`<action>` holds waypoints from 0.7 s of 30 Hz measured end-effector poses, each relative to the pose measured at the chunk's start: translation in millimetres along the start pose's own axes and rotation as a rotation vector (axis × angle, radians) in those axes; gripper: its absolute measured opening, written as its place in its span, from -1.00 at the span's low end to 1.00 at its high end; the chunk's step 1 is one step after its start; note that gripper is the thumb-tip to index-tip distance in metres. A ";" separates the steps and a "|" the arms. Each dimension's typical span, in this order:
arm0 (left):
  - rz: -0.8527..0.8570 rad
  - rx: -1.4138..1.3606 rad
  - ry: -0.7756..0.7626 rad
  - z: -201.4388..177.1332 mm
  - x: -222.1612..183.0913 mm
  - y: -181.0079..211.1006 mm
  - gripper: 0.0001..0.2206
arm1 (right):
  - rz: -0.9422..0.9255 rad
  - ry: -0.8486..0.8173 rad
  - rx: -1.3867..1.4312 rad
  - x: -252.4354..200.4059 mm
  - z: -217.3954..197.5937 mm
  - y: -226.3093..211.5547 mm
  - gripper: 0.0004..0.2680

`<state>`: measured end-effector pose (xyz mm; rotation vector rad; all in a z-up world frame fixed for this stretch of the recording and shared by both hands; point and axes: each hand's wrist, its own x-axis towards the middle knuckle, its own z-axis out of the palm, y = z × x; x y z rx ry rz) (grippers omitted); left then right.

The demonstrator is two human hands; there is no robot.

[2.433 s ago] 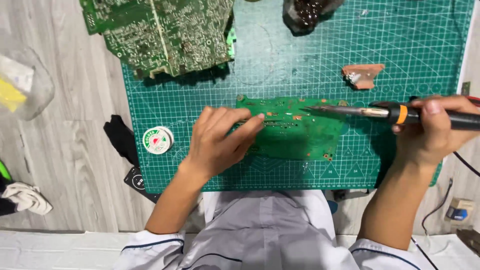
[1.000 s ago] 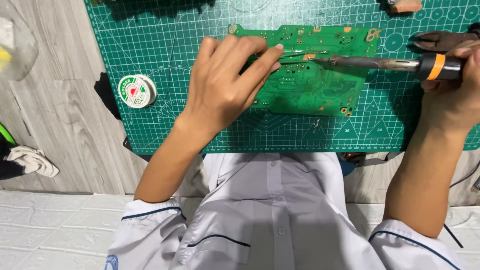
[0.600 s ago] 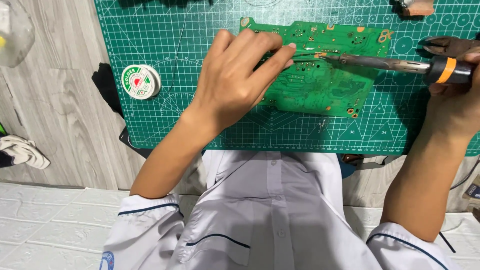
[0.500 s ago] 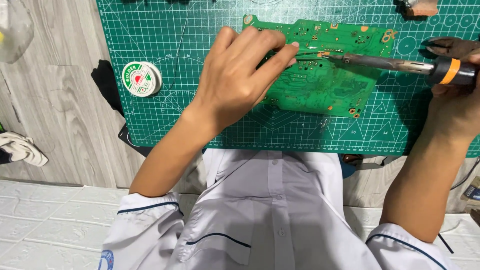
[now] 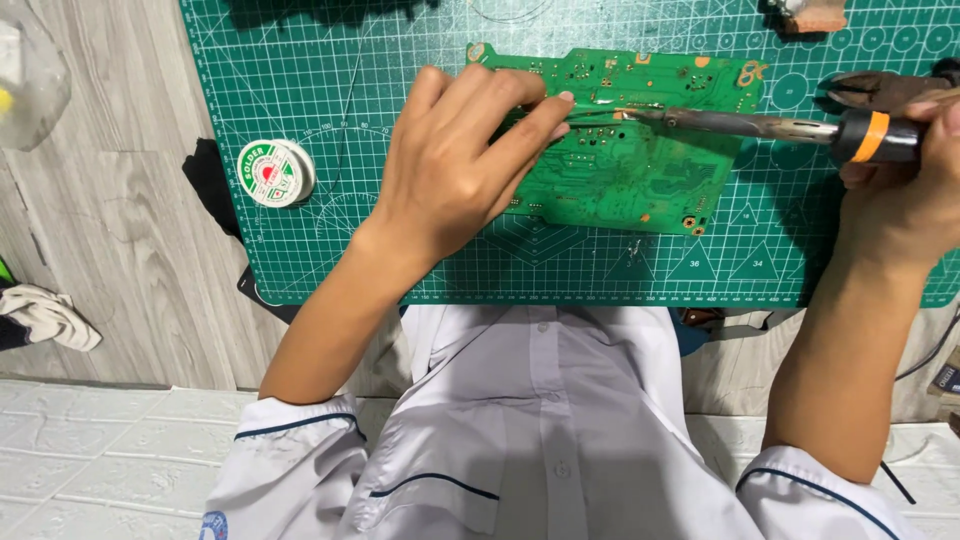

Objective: Soldering components onto a circuit board using a soldering iron and solder wire

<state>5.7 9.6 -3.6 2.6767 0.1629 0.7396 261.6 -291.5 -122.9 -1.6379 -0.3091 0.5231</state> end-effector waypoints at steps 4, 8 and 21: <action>-0.006 0.005 -0.015 -4.5 3.4 2.6 -0.87 | -0.071 -0.051 0.009 -1.8 21.6 -24.1 -0.79; -0.003 0.074 -0.045 -9.0 1.2 5.1 -0.80 | -0.178 -0.094 -0.037 -1.7 24.6 -29.0 -0.78; -0.980 -0.584 -0.489 -23.4 -308.1 33.0 -0.88 | -0.334 0.015 0.046 -9.7 36.0 -37.4 -0.89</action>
